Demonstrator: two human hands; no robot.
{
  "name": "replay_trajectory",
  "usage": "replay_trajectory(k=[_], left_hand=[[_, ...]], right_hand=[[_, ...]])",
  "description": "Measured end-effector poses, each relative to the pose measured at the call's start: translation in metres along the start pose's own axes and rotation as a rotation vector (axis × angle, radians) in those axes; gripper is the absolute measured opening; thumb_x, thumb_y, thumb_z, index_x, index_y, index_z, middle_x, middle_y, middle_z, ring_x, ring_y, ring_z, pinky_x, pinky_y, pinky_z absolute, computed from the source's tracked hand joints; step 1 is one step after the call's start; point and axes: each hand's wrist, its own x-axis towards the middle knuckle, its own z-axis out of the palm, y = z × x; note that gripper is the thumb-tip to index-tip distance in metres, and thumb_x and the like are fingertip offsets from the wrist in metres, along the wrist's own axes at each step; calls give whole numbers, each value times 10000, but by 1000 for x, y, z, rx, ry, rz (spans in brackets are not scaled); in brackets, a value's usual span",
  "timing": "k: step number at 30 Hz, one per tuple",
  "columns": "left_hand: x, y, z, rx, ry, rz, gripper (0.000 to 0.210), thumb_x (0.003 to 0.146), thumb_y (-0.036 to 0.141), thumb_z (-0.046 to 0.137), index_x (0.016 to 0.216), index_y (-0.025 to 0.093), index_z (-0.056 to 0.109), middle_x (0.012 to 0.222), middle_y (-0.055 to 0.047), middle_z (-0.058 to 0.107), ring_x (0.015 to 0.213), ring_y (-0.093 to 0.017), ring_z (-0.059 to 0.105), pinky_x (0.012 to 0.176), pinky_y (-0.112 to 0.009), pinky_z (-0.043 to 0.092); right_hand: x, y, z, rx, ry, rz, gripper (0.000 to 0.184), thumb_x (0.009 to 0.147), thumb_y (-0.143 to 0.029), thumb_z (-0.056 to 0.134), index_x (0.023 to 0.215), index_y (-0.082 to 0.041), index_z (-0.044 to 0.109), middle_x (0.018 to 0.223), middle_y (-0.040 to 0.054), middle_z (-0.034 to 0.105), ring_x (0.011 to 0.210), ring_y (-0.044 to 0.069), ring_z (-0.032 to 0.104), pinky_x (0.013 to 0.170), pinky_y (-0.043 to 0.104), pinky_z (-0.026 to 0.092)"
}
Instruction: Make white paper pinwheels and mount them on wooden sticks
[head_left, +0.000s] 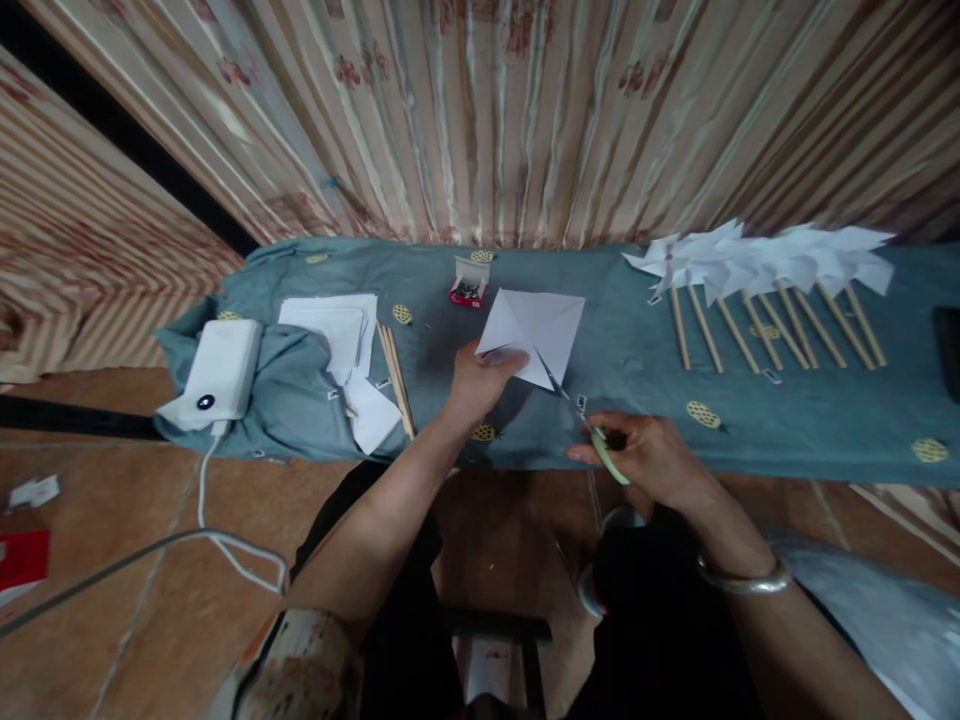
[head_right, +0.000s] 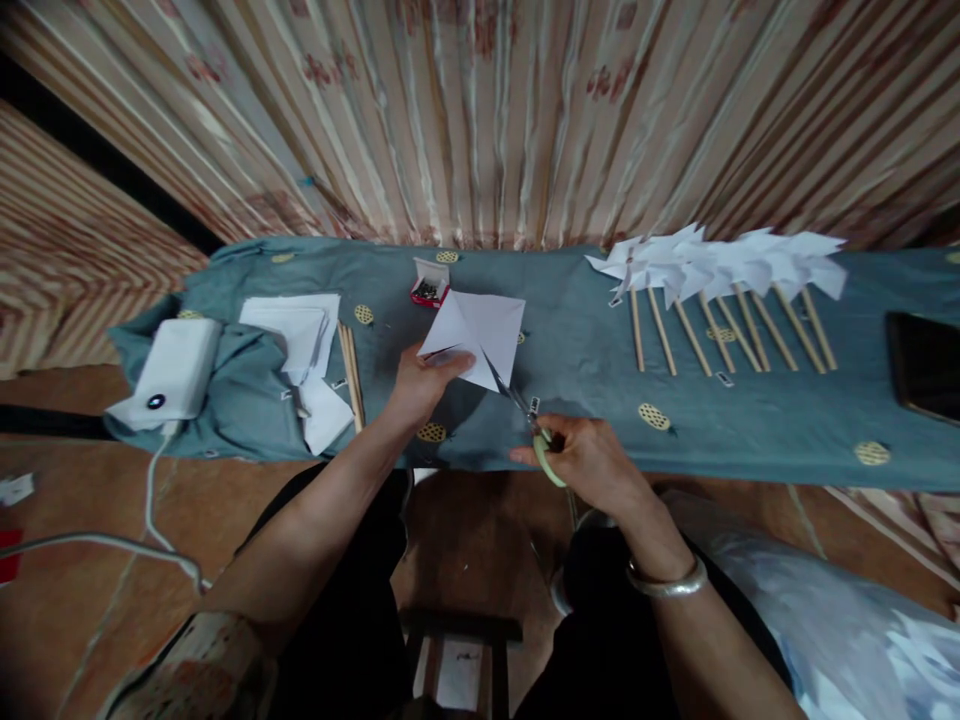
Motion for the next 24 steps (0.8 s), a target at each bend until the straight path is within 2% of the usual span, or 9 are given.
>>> replay_trajectory(k=[5,9,12,15,18,24], left_hand=[[2,-5,-2,33,-22,-1,273,531,229,787,771,132,701,733,-27,723,695,-185,656,705,-308,511],[0,-8,1,79,-45,16,253,523,197,785,755,143,699,756,-30,732,711,-185,657,721,-312,515],[-1,-9,4,104,-75,18,258,525,165,773,773,148,701,779,-31,739,724,-186,661,724,-308,520],[-1,-12,6,152,-110,17,287,535,142,757,817,147,707,790,-28,740,734,-194,665,717,-307,524],[-1,-17,6,209,-152,49,374,556,124,746,928,141,712,866,-43,750,786,-204,677,764,-314,529],[1,-25,2,319,-248,143,658,591,97,727,1236,142,604,1048,-85,733,899,-218,688,872,-341,531]], right_hand=[[-7,16,-14,-402,157,28,375,828,-577,573,916,-241,715,645,42,708,587,242,672,540,309,406],[-8,29,-22,-568,250,50,442,813,-567,606,1040,-197,692,691,88,731,662,292,704,551,326,427],[-7,34,-26,-586,326,44,496,807,-528,641,1138,-159,649,784,113,752,709,294,712,578,334,463],[-3,36,-25,-566,378,20,457,838,-410,631,1203,-136,607,923,133,764,803,292,720,648,344,502],[5,37,-22,-569,413,22,377,859,-351,603,1168,-136,621,962,147,757,850,298,714,695,362,512],[20,38,-22,-596,427,74,347,877,-385,570,1095,-132,665,953,163,750,846,307,702,698,375,500]])
